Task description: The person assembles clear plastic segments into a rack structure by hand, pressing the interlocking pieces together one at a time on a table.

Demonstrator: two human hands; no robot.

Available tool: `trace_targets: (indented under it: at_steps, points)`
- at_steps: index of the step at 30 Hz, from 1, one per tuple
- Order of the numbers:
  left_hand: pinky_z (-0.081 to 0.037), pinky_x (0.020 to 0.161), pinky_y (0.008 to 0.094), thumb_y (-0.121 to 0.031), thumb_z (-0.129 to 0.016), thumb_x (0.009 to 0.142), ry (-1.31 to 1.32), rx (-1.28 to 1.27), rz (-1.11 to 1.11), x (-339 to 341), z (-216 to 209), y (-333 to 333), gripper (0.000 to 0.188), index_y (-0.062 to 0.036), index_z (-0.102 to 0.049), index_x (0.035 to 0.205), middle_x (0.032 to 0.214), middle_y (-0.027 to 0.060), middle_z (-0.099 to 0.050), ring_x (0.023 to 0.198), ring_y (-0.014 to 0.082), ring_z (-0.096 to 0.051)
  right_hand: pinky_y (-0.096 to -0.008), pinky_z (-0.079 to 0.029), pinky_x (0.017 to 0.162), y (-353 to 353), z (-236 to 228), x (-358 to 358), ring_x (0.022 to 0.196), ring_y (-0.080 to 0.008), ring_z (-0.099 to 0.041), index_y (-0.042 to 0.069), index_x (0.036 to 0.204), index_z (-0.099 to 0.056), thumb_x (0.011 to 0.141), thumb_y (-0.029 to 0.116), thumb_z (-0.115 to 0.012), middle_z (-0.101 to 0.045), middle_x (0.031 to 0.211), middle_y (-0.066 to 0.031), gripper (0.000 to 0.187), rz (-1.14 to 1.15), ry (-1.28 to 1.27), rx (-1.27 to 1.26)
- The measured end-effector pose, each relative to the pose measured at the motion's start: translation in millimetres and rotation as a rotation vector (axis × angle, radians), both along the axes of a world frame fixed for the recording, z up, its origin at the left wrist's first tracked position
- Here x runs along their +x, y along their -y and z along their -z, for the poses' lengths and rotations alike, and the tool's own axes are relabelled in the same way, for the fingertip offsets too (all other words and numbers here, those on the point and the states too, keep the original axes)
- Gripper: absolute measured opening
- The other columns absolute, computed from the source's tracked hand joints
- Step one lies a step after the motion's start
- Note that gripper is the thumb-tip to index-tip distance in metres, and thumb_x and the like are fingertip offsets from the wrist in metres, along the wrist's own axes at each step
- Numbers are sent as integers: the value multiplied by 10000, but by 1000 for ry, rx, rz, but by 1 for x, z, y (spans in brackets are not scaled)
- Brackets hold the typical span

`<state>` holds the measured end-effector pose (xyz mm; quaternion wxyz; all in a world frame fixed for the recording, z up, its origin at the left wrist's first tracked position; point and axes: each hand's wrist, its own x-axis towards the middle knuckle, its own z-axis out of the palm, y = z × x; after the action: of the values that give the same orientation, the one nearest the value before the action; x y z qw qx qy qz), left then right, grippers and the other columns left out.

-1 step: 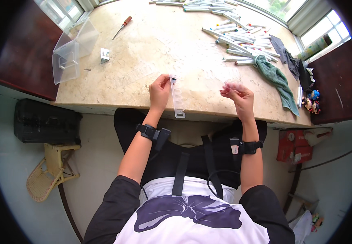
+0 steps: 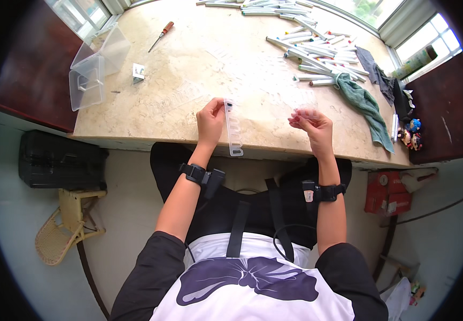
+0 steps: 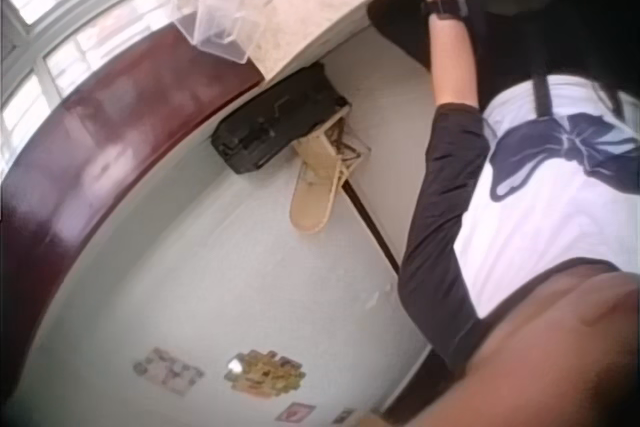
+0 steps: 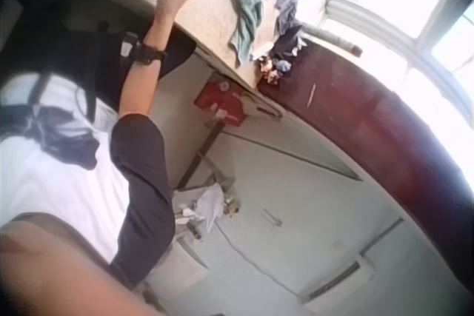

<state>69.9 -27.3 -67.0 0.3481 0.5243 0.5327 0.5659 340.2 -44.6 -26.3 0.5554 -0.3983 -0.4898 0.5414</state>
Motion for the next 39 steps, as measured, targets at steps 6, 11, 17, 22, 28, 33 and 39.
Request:
trace_targets:
  at_steps: [6,11,17,22,28,33,39]
  points:
    - [-505,704,224,46,-523,900,-68,-15,26,-1,-2,2,138,19,-651,944,832,36,-679,772,80,-633,-263,-523,661,-15,6,-2,733,-146,-644,10,847,-720,788,33,-717,-700,878,-78,63,4,517,-13]
    - [-495,696,218,42,-526,903,-114,-18,45,-1,-4,3,133,19,-645,958,826,29,-677,763,72,-621,-307,-482,681,-19,7,-8,752,-209,-592,54,819,-737,734,73,-751,-632,768,-84,88,-2,812,134]
    - [-471,653,219,25,-547,898,-184,32,38,1,-4,4,114,6,-637,965,788,30,-661,720,68,-588,-328,-484,695,-27,8,-10,759,-244,-591,60,848,-740,735,91,-755,-614,771,-99,118,-42,816,118]
    - [-492,640,298,23,-573,866,-288,138,52,0,0,1,125,13,-626,979,828,148,-660,713,225,-642,-328,-496,701,-30,15,-9,771,-250,-603,64,852,-741,734,88,-755,-622,782,-117,121,-32,782,90]
    - [-490,692,370,9,-566,867,-476,219,3,8,-6,5,115,1,-626,965,826,162,-633,778,324,-603,-275,-516,662,-26,29,-7,703,-178,-636,14,839,-719,716,128,-794,-657,813,-127,183,85,623,36]
    - [-474,712,387,19,-563,853,-571,262,41,9,-11,8,104,-2,-621,937,813,156,-629,803,327,-582,-301,-508,695,-7,8,-15,741,-201,-629,-26,908,-644,669,165,-834,-639,842,-129,360,370,704,-96]
    - [-470,723,391,27,-554,847,-577,267,32,9,-11,7,101,6,-616,923,813,154,-628,807,326,-578,-399,-428,868,11,-8,-53,963,-310,-532,16,950,-648,690,98,-769,-584,977,-142,299,521,960,424]
